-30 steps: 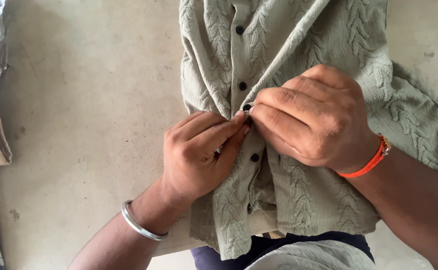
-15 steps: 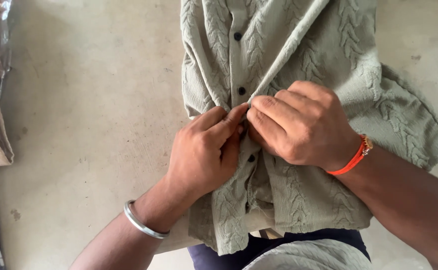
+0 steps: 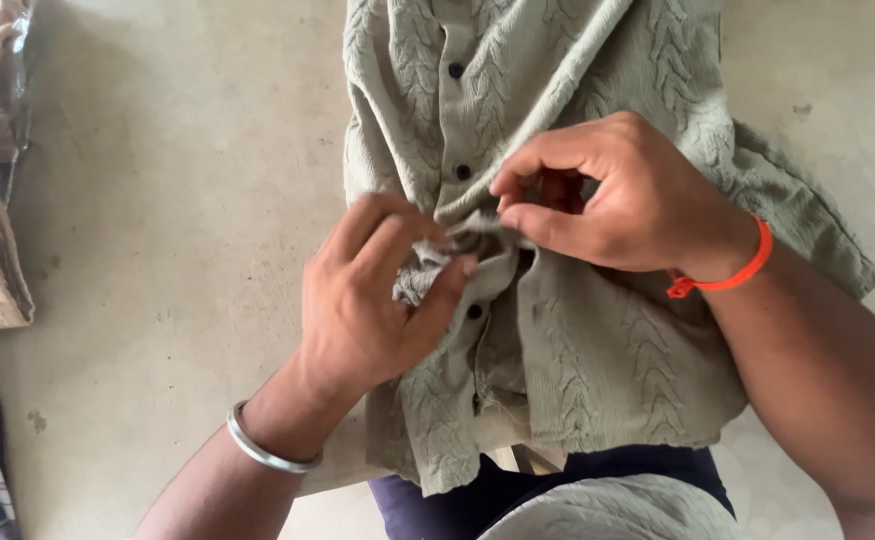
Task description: The person fastens the buttons of a light green knitted shirt laid on a table, working from the bottom hem upward one button at a time. They then smooth the shirt flat, fold the sleeves and sides inward, and fold it into a compact shape on the table.
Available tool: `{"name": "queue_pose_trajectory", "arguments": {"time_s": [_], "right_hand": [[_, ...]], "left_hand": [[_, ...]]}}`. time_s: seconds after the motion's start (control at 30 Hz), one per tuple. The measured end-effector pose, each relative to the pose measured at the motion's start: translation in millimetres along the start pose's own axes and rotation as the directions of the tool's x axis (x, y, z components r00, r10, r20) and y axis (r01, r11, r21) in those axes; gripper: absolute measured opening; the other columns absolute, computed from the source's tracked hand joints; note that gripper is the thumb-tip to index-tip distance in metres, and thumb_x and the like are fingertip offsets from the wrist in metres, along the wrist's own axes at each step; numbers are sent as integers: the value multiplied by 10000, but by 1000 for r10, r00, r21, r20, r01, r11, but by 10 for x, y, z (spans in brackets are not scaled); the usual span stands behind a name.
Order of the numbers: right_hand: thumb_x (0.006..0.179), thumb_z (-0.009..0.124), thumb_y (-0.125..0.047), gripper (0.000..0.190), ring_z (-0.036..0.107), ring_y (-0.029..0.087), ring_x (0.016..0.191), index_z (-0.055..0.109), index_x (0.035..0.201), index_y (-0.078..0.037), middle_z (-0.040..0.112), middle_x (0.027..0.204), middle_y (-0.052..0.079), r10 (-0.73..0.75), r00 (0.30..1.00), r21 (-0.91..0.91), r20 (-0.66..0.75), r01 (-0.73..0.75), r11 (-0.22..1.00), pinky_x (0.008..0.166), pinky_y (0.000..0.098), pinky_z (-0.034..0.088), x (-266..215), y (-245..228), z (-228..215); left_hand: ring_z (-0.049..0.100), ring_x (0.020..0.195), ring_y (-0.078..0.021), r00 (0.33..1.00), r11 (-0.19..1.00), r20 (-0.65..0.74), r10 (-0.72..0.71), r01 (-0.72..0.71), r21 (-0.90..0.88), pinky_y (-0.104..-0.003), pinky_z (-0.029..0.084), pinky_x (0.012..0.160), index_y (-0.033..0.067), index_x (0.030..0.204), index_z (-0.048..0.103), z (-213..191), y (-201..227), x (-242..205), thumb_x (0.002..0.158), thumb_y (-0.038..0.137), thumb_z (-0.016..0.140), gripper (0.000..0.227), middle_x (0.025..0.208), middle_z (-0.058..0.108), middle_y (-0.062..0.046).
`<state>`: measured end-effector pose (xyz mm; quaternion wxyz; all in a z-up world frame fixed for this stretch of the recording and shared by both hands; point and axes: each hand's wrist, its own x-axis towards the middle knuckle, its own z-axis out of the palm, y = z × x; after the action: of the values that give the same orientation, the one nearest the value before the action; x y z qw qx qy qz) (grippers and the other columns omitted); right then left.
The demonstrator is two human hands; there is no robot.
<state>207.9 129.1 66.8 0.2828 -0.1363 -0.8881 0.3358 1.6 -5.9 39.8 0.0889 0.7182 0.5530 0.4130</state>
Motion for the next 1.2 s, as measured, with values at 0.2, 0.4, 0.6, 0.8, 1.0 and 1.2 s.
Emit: {"name": "queue_pose_trajectory", "arguments": {"time_s": [0.2,0.4,0.6,0.8,1.0,1.2], "right_hand": [[834,792,-334,344,579,113,438,670,634,-82,637,530,8,129,974,-37,188,-124,992,424,280,429,-87,66,-94],[800,809,-438,504,567,285,479,615,579,-30,593,513,117,138,887,-256,441,-23,966,463,408,431,-62,-34,-2],[831,711,-462,338,701,326,644,763,900,-135,705,647,123,524,723,-471,451,-305,827,644,468,533,45,-90,67],[845,685,-469,376,731,310,778,772,947,-117,755,792,107,506,723,-484,469,-269,833,734,462,557,-85,8,75],[850,638,-705,942,554,397,1268,504,1450,9,531,1448,258,203,919,-714,337,109,691,1016,516,442,-1137,-523,148],[769,743,-240,605,565,329,1245,604,1339,-95,604,1340,127,83,997,-719,9,-51,693,1075,515,399,-1636,-976,556]], "left_hand": [[721,671,-194,913,990,388,-128,93,108,-377,568,595,98,844,702,-23,-61,31,889,365,816,294,805,739,-21],[728,904,-279,931,995,357,76,-93,28,-414,590,755,66,991,714,-26,-175,113,883,251,766,220,965,736,-78],[717,977,-286,947,993,319,27,-62,100,-421,582,781,65,1061,718,-43,-207,81,903,215,737,219,1040,742,-80],[643,1137,-299,904,977,421,76,-151,149,-448,520,929,52,1235,688,-260,-54,33,808,354,801,535,1223,699,-103],[547,1303,-227,846,952,529,-71,-102,290,-452,385,1129,171,1269,688,-604,258,-676,701,562,851,709,1317,658,-18],[561,1274,-252,961,940,266,-76,-20,340,-449,435,1030,96,1134,733,-361,545,-1241,694,342,822,511,1338,662,-48]]}}
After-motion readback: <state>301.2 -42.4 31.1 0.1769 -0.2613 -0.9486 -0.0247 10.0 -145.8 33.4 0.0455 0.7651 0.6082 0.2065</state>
